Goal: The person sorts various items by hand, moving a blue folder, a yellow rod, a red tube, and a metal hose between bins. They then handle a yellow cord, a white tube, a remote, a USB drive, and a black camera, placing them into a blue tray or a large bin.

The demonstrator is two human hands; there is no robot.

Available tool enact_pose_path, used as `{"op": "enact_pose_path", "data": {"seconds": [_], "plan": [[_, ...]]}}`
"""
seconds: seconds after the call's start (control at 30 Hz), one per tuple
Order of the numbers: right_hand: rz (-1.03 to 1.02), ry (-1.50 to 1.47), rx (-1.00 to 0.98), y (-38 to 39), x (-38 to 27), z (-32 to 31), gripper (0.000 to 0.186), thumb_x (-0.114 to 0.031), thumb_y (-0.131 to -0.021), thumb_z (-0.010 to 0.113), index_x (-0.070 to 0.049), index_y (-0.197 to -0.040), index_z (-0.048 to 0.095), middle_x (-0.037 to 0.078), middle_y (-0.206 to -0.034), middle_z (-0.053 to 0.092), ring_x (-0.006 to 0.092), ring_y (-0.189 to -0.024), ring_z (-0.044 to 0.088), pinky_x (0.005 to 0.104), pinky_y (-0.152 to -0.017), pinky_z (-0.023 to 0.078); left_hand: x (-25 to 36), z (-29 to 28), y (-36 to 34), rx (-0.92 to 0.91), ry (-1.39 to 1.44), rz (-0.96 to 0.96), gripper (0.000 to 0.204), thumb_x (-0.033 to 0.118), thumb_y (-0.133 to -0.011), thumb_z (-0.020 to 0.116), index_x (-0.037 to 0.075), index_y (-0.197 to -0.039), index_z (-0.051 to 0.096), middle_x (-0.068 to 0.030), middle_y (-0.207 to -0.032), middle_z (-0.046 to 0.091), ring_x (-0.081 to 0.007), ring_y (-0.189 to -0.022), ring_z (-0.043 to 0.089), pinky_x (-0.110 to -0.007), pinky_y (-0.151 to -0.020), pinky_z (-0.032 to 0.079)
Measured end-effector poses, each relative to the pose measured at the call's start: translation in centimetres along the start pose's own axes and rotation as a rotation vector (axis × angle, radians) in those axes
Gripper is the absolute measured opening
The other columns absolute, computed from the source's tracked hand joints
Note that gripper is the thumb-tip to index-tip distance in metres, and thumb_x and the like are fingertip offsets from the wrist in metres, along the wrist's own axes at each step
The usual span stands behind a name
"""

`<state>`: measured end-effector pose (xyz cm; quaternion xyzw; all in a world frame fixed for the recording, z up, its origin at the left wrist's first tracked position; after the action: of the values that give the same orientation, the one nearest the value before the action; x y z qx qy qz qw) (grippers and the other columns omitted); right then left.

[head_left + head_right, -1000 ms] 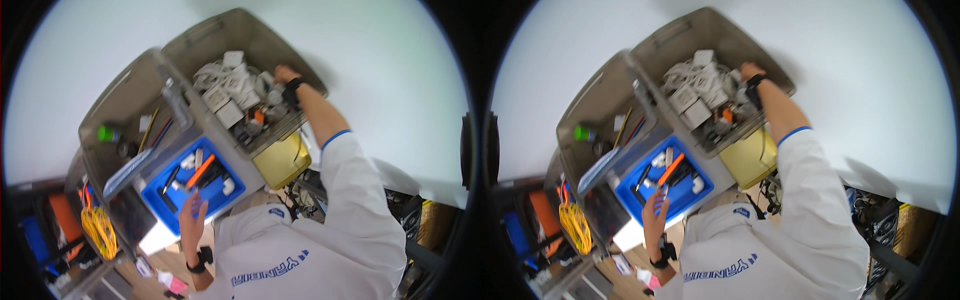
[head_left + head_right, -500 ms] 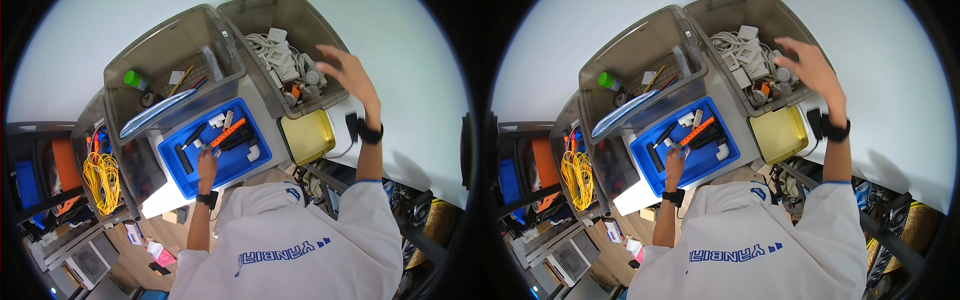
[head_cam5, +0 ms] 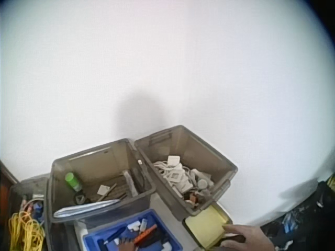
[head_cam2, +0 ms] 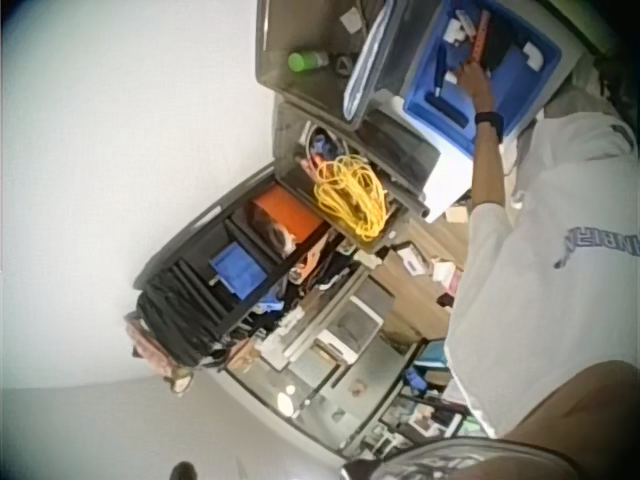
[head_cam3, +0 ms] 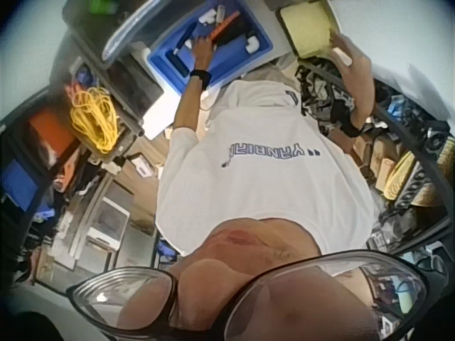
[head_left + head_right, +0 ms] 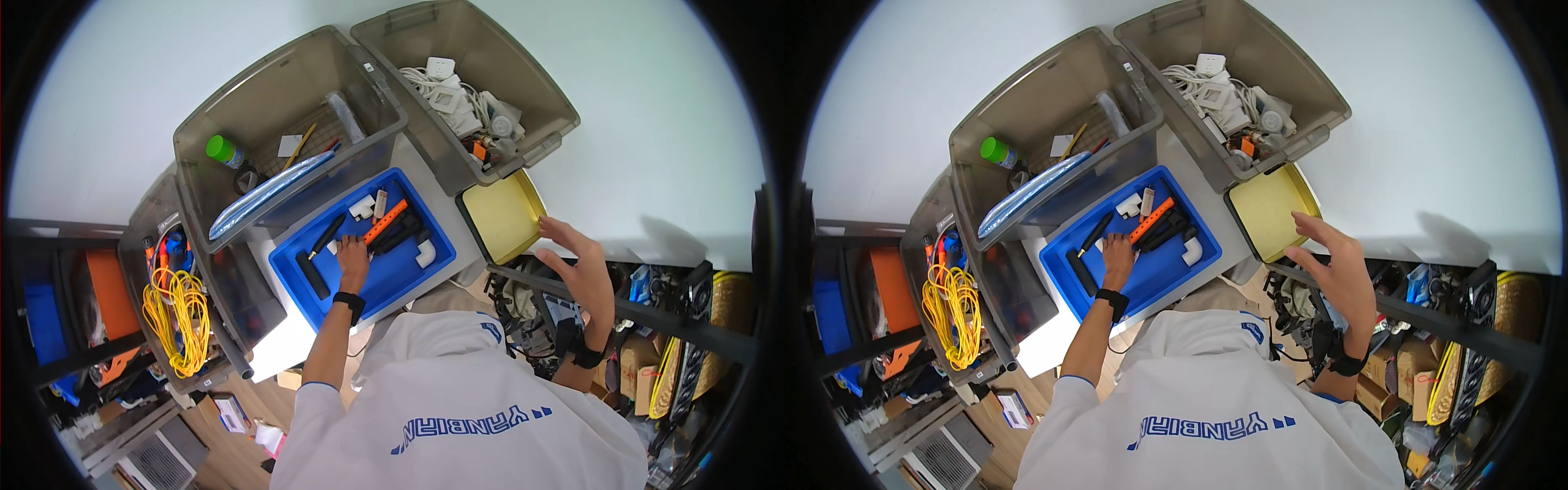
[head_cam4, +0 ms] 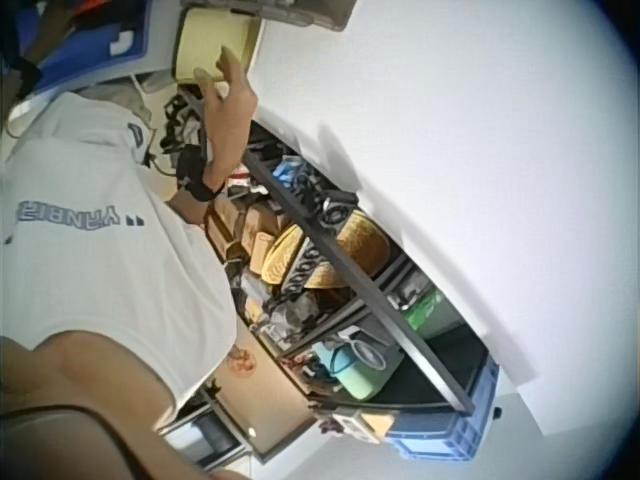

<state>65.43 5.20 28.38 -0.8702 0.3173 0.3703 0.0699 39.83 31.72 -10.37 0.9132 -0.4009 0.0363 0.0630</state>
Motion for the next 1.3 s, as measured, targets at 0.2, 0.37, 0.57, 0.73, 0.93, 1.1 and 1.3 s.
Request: {"op": "enact_pose_path", "data": {"seconds": [0.2, 0.37, 0.57, 0.73, 0.93, 1.1, 1.3], "plan": [[0.084, -0.019, 0.028, 2.8, 0.0, 0.2, 0.051, -0.014, -0.091, 0.078, -0.002, -0.137, 0.062, 0.019, -0.121, 0.074, 0.0297, -0.115, 0.071, 0.0387, -0.102, 0.052, 0.0, -1.0, -0.2, -0.018, -0.041, 0.029, 0.031, 0.027, -0.075, 0.086, 0.004, -0.096, 0.078, -0.0129, -0.100, 0.074, -0.0288, -0.109, 0.063, -0.042, -0.098, 0.046], [0.090, -0.001, 0.012, 3.0, 0.1, 0.8, 0.052, -0.017, -0.091, 0.078, -0.001, -0.138, 0.061, 0.020, -0.121, 0.073, 0.0310, -0.116, 0.070, 0.0389, -0.101, 0.052, -0.1, -3.7, 1.9, 0.034, 0.017, -0.079, 0.032, 0.026, -0.076, 0.085, 0.004, -0.096, 0.077, -0.0139, -0.099, 0.073, -0.0300, -0.106, 0.063, -0.043, -0.095, 0.046], [0.010, 0.014, -0.079, 1.6, -1.0, 3.0, 0.054, -0.024, -0.092, 0.079, 0.000, -0.137, 0.062, 0.022, -0.119, 0.073, 0.0322, -0.115, 0.070, 0.0400, -0.097, 0.053, -0.6, -10.0, 6.7, 0.212, 0.100, -0.231, 0.028, 0.020, -0.080, 0.082, 0.005, -0.103, 0.076, -0.0124, -0.101, 0.072, -0.0308, -0.107, 0.061, -0.045, -0.096, 0.044], [-0.096, 0.013, -0.177, 0.1, -3.4, 5.3, 0.055, -0.026, -0.093, 0.077, -0.001, -0.139, 0.061, 0.022, -0.118, 0.072, 0.0326, -0.113, 0.069, 0.0402, -0.096, 0.053, 0.0, -16.9, 10.9, 0.418, 0.293, -0.227, 0.031, 0.011, -0.083, 0.079, 0.004, -0.112, 0.075, -0.0102, -0.101, 0.068, -0.0300, -0.107, 0.058, -0.046, -0.100, 0.041], [-0.220, 0.009, -0.276, -0.8, -7.0, 9.3, 0.065, -0.016, -0.090, 0.080, -0.006, -0.149, 0.053, 0.019, -0.141, 0.062, 0.0294, -0.116, 0.069, 0.0391, -0.101, 0.055, 1.4, -23.9, 15.3, 0.551, 0.288, -0.206, 0.031, 0.011, -0.082, 0.083, 0.008, -0.112, 0.076, -0.0033, -0.102, 0.067, -0.0272, -0.112, 0.056, -0.047, -0.101, 0.035], [-0.355, -0.162, -0.273, -0.4, -9.1, 11.1, 0.052, -0.019, -0.090, 0.081, -0.003, -0.136, 0.064, 0.017, -0.117, 0.072, 0.0280, -0.108, 0.072, 0.0364, -0.092, 0.057, 1.8, -27.7, 18.4, 0.617, 0.234, -0.230, 0.032, 0.011, -0.083, 0.083, 0.014, -0.114, 0.078, 0.0027, -0.109, 0.069, -0.0237, -0.121, 0.054, -0.048, -0.103, 0.031], [-0.367, -0.301, -0.298, 0.1, -9.9, 12.0, 0.038, -0.008, -0.087, 0.081, 0.001, -0.123, 0.071, 0.013, -0.108, 0.075, 0.0218, -0.098, 0.070, 0.0314, -0.088, 0.054, 1.1, -31.3, 21.6, 0.673, 0.144, -0.216, 0.038, 0.007, -0.083, 0.081, 0.019, -0.119, 0.079, 0.0055, -0.110, 0.071, -0.0238, -0.123, 0.055, -0.051, -0.106, 0.030]]}}
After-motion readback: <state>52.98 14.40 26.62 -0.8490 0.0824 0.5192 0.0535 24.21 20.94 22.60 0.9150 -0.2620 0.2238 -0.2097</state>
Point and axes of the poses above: each hand's wrist, its own y-axis away from the middle knuckle, its own z-axis out of the palm, x = y × z, the point moved 1 cm from there along -y, towards the middle knuckle
